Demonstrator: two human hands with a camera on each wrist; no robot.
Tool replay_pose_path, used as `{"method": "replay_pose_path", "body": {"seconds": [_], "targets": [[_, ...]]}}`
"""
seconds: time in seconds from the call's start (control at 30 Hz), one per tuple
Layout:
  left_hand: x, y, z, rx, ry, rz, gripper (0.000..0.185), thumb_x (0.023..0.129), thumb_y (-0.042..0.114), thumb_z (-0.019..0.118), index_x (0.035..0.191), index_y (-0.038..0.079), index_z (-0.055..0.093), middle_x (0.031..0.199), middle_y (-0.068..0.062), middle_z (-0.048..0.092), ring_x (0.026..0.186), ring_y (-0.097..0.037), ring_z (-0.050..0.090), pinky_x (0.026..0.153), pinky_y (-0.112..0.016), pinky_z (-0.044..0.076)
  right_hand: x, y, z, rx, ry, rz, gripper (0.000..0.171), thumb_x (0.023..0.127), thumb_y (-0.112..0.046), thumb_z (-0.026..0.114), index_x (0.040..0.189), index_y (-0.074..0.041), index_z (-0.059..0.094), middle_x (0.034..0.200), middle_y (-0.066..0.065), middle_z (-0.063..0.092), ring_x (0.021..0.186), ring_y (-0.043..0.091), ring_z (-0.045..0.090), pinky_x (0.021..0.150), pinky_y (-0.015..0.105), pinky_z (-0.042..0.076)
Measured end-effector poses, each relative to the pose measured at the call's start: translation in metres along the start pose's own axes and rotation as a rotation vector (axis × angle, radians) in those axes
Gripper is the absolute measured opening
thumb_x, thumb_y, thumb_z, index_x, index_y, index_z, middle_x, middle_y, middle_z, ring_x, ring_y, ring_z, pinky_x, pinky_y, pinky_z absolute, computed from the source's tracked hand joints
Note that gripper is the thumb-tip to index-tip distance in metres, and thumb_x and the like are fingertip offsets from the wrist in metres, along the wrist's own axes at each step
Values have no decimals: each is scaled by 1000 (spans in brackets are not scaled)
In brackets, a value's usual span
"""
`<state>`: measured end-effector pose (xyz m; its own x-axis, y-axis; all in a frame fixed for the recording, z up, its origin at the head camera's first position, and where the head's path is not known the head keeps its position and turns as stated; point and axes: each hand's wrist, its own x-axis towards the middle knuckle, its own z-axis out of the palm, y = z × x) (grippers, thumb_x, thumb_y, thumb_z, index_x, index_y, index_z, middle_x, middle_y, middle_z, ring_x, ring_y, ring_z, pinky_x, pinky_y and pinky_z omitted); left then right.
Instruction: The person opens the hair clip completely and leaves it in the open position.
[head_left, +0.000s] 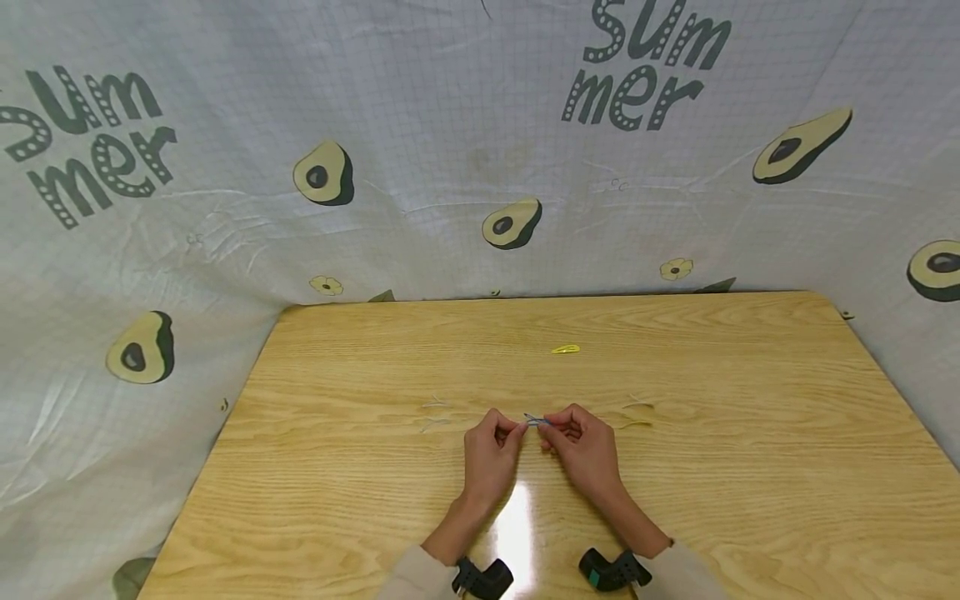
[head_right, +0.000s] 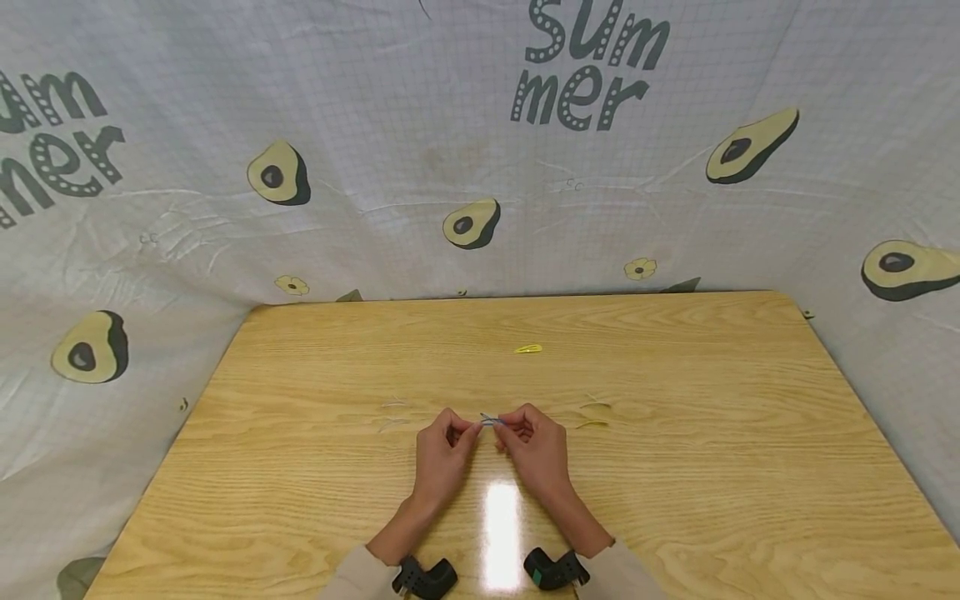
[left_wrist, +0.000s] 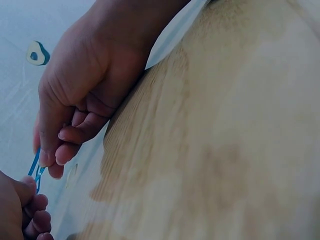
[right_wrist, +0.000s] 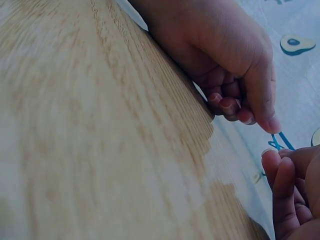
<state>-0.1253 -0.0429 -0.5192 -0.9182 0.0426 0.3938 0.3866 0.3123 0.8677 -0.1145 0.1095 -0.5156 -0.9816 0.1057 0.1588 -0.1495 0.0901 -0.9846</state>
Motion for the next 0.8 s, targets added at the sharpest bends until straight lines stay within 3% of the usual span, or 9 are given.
{"method": "replay_pose_path", "body": {"seconds": [0.5,0.8], "targets": [[3,-5,-1,6,14,110,10,87,6,70,83,7,62,68,2,59,57,-6,50,49,-20,43,2,2,2,-9,12,-38,8,83,-7,74,89,-4,69,81,9,70,68,24,69,57,29,55],[5,-7,-5,82,9,149,8,84,1,71,85,4,64,67,1,58,55,-6,49,48,-17,41,2,2,2,-47,2,-76,8,83,-8,74,88,-4,69,79,8,70,69,21,69,58,28,54]]}}
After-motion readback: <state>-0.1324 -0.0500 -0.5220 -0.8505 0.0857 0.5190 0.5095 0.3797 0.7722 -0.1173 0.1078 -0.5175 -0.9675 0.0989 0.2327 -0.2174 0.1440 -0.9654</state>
